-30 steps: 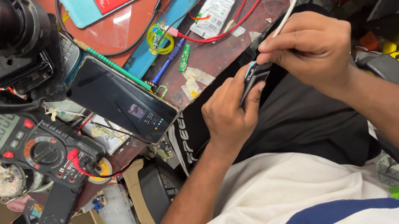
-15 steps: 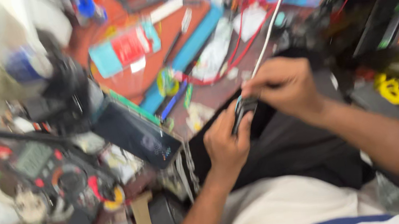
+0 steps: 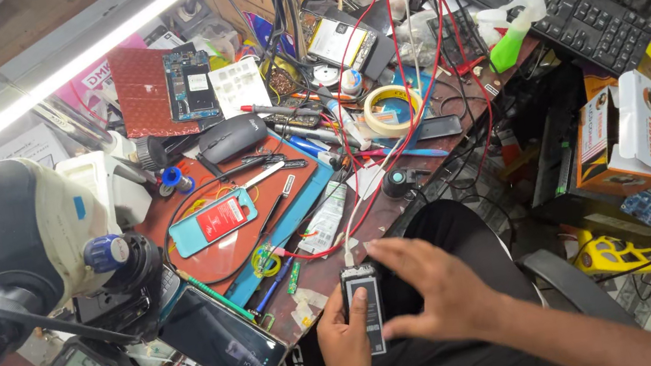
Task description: The person sits at a cluttered repair bench and works on a small feature phone. They remove the back cover and battery, handle the battery and charging cable, touch the phone's contacts with multimeter probes, reassemble the phone, and press the keypad while the screen is on.
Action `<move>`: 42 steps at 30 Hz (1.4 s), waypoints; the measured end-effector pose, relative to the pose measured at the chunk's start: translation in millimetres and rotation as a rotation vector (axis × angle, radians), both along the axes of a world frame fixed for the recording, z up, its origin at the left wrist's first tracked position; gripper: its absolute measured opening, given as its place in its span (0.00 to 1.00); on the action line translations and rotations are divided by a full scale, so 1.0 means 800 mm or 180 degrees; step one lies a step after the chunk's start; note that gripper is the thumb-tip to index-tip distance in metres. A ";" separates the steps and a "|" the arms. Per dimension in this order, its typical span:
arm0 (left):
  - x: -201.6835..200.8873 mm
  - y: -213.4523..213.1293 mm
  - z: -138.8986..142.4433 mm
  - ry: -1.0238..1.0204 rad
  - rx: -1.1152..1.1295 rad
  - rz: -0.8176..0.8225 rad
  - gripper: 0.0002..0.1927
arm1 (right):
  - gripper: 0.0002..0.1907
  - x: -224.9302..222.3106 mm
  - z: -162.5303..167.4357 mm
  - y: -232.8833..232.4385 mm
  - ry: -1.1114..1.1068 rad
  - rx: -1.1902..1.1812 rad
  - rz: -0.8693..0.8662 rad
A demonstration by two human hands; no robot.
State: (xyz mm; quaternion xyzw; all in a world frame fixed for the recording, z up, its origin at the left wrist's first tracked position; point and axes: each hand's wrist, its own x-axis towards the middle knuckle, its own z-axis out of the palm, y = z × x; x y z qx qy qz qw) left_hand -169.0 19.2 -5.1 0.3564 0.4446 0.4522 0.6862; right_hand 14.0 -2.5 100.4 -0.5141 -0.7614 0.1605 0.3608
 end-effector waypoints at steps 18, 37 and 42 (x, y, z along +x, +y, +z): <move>0.063 -0.008 -0.001 0.0303 -0.0128 -0.0089 0.19 | 0.61 0.044 -0.035 0.006 -0.0547 0.0002 0.0403; 0.034 -0.004 -0.005 0.0484 0.0447 -0.0157 0.20 | 0.52 0.031 -0.071 0.025 0.0111 0.0018 0.0386; 0.029 -0.007 -0.006 0.0147 0.0291 -0.0137 0.21 | 0.48 0.031 -0.080 0.030 0.0009 -0.0026 0.0372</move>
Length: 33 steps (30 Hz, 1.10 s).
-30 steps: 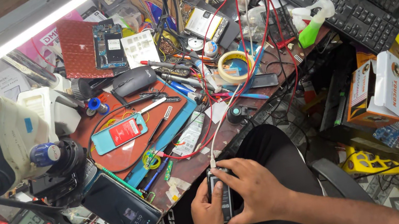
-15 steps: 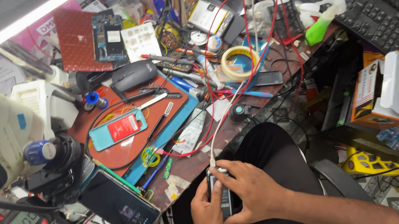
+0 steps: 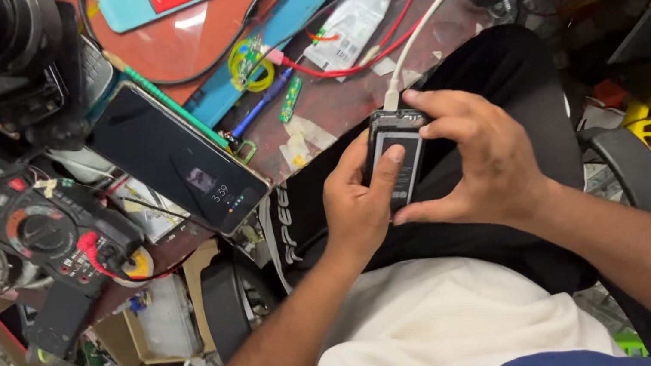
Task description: The person sits at a cluttered repair bench and works on a small feature phone. They remove the back cover and battery, handle the battery and charging cable, touch the phone's contacts with multimeter probes, reassemble the phone, and press the keypad while the screen is on.
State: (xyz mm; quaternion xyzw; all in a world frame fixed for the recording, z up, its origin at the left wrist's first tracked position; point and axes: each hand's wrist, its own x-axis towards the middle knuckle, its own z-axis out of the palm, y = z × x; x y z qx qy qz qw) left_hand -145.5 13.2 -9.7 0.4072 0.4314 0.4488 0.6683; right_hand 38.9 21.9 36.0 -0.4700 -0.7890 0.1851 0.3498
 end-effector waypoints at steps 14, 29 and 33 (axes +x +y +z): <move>0.003 0.017 -0.002 -0.0178 -0.0067 -0.0017 0.21 | 0.53 0.002 -0.002 0.017 -0.0562 0.0010 -0.0099; 0.002 0.011 -0.006 -0.0212 -0.0147 0.0026 0.20 | 0.48 -0.004 0.001 0.010 -0.0626 0.0333 -0.0119; 0.002 0.011 -0.008 -0.0285 -0.0160 0.0021 0.19 | 0.47 -0.006 0.001 0.009 -0.0589 0.0388 -0.0098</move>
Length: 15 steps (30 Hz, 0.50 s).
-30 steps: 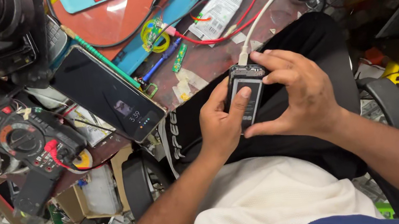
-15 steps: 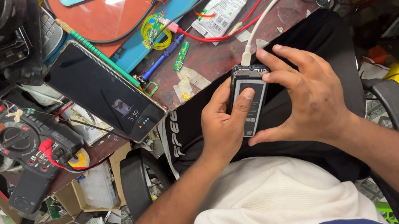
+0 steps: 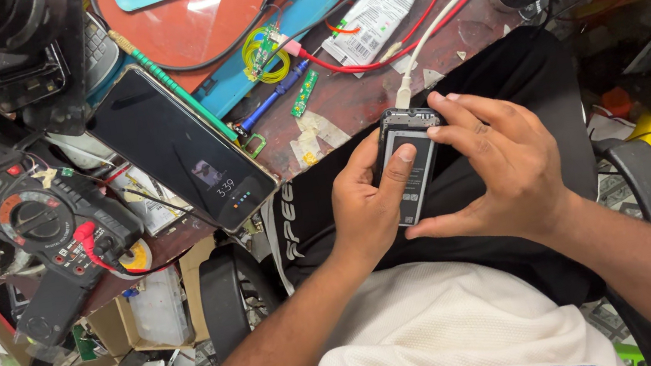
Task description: The person sits at a cluttered repair bench and works on a small feature phone. They remove the back cover and battery, handle the battery and charging cable, touch the phone's contacts with multimeter probes, reassemble the phone, and press the keypad while the screen is on.
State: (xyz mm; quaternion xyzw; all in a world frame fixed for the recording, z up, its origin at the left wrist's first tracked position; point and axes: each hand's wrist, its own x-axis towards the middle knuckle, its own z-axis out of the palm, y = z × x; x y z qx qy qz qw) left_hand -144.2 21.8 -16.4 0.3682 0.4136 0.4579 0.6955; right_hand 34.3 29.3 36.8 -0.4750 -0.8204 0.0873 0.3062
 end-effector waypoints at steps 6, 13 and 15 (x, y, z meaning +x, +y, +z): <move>0.000 0.000 -0.001 -0.0050 -0.0092 -0.0029 0.19 | 0.46 0.001 -0.001 0.002 0.0042 0.0098 0.0114; 0.001 -0.001 0.000 0.0010 0.0052 -0.0017 0.18 | 0.47 0.001 -0.002 0.005 0.0027 0.0141 0.0252; 0.001 -0.002 0.000 0.0009 -0.0039 -0.0007 0.18 | 0.47 0.000 -0.002 0.006 0.0045 0.0132 0.0282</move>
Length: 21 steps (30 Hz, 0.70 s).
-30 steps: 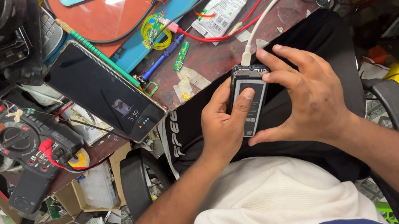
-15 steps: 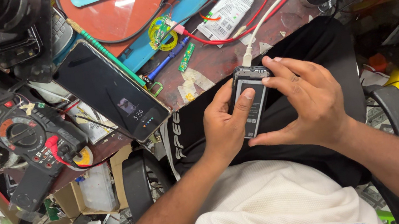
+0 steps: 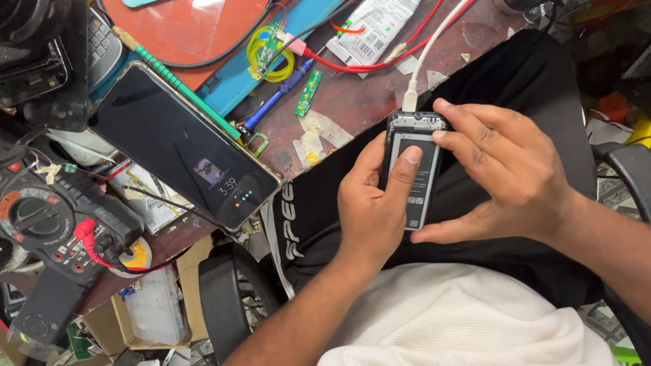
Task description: The person sits at a cluttered repair bench and works on a small feature phone. They remove the back cover and battery, handle the battery and charging cable, touch the phone's contacts with multimeter probes, reassemble the phone, and press the keypad while the screen is on.
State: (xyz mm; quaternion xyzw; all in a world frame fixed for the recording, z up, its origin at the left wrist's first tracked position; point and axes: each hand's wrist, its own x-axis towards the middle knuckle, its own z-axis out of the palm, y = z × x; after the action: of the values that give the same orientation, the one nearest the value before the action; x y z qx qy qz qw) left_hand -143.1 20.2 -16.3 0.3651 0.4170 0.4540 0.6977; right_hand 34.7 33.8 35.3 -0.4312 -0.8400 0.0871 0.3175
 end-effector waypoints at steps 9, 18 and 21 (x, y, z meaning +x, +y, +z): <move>-0.001 -0.005 -0.001 -0.0123 -0.0103 -0.0009 0.18 | 0.47 -0.001 0.001 -0.002 0.0017 0.0015 0.0031; -0.001 -0.009 -0.002 -0.0128 -0.0249 -0.0001 0.19 | 0.48 -0.005 0.001 -0.005 -0.0010 0.0234 0.0053; -0.002 -0.007 -0.002 -0.0297 -0.0393 -0.0015 0.19 | 0.48 -0.006 0.003 -0.007 -0.0038 0.0279 0.0021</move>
State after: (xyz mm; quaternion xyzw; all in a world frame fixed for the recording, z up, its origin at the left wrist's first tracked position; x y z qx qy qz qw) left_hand -145.0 14.5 -17.9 0.3007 0.4103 0.4423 0.7386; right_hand 29.8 28.6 37.5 -0.4146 -0.8463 0.0486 0.3309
